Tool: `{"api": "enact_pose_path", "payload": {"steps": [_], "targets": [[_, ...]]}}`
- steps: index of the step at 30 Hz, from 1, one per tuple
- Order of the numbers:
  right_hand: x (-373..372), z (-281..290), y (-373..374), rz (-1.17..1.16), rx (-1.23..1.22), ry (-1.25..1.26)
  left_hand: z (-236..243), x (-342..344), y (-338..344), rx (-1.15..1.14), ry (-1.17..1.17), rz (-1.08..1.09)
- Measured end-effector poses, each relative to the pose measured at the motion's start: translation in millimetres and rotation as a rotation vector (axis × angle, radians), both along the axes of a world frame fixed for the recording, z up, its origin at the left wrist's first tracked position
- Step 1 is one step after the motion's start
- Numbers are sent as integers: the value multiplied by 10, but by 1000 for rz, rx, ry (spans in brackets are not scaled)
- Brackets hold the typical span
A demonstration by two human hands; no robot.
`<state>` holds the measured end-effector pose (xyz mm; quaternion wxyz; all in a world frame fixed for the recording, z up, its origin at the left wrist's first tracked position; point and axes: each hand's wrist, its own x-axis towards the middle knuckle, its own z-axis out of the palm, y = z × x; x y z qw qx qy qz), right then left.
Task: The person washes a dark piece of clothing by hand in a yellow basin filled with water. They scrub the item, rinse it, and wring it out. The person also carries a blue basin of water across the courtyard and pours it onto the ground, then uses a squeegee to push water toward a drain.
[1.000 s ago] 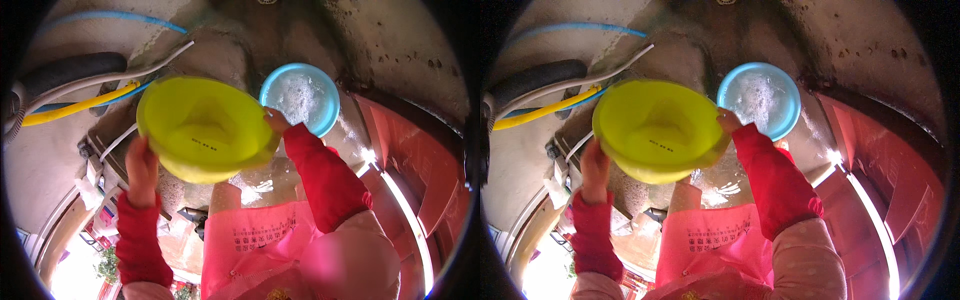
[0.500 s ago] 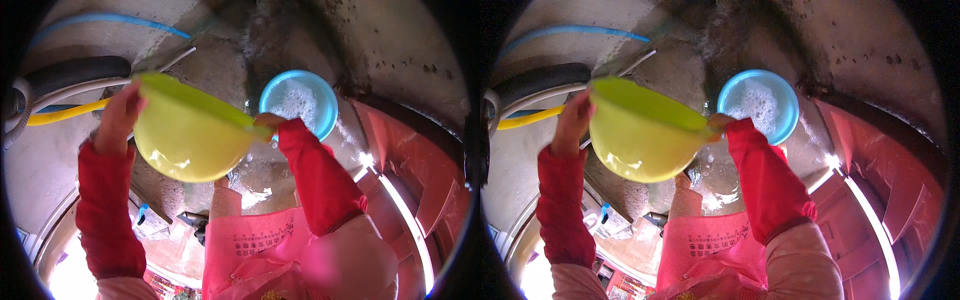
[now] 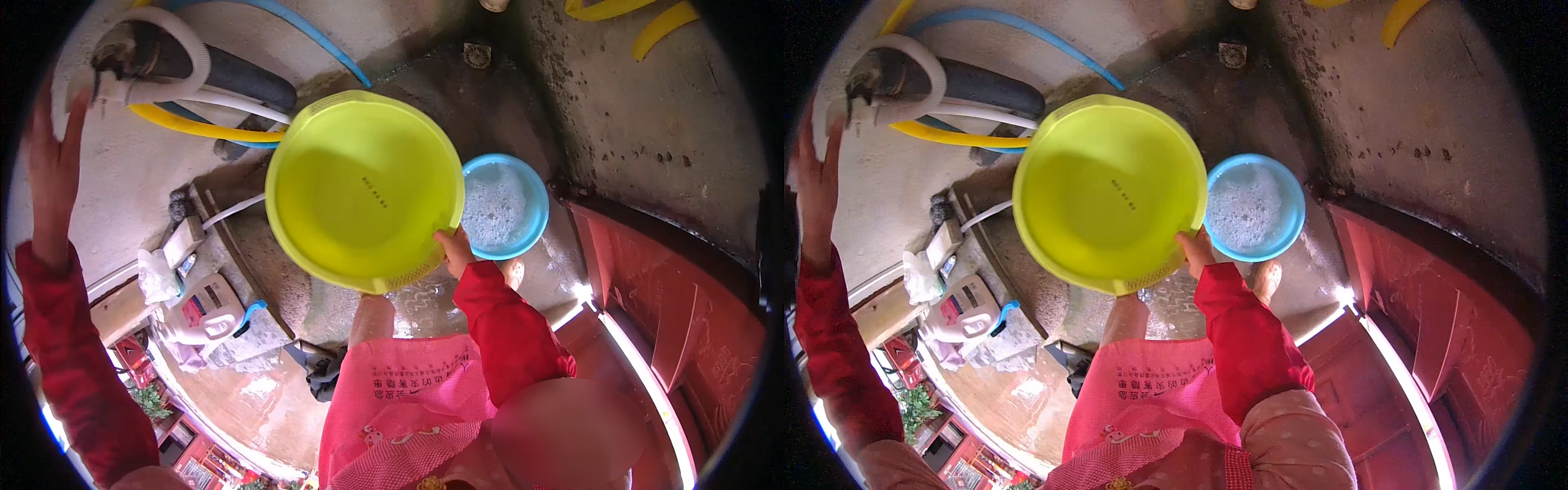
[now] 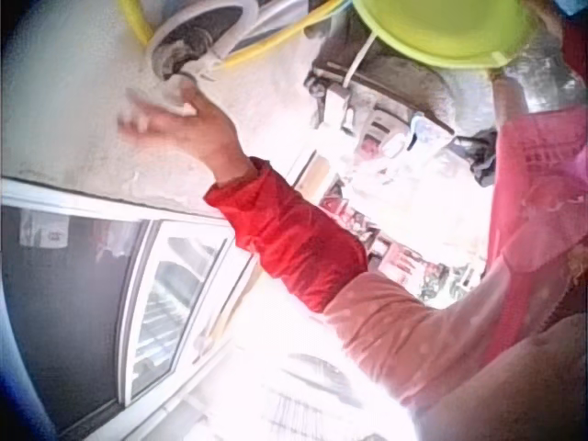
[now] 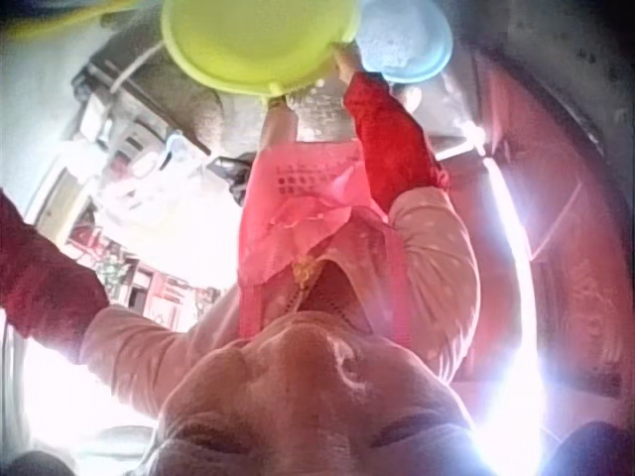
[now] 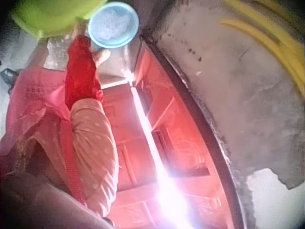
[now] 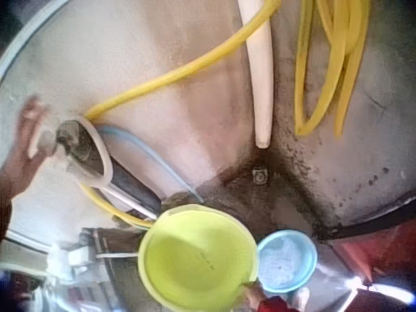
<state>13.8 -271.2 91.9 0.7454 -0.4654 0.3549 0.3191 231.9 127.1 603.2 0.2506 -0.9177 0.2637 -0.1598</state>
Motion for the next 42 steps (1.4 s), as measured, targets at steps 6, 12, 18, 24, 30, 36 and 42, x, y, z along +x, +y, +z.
{"api": "enact_pose_path", "payload": {"steps": [6, 12, 18, 24, 30, 36, 42], "targets": [[185, -170, 223, -194, -216, -121, -243, 168, -100, 111, -71, -3], [-1, -400, 438, -332, -318, -102, -280, 255, -191, -7, -142, 457], [17, -532, 436, -495, -370, -158, -1169, -241, 185, -1422, 378, 819], [-14, -126, -51, -481, -417, -172, -2617, -30, 659, -1138, 645, 212], [-430, -8, -944, -464, -520, -102, -3174, 248, -145, -1987, 291, 988], [-1013, 26, -1539, -568, -625, -51, -3992, -881, -888, -1885, 800, 750], [-1285, 249, -1645, -636, -624, 105, -5648, -2475, -1517, -1723, 1153, 898]]}}
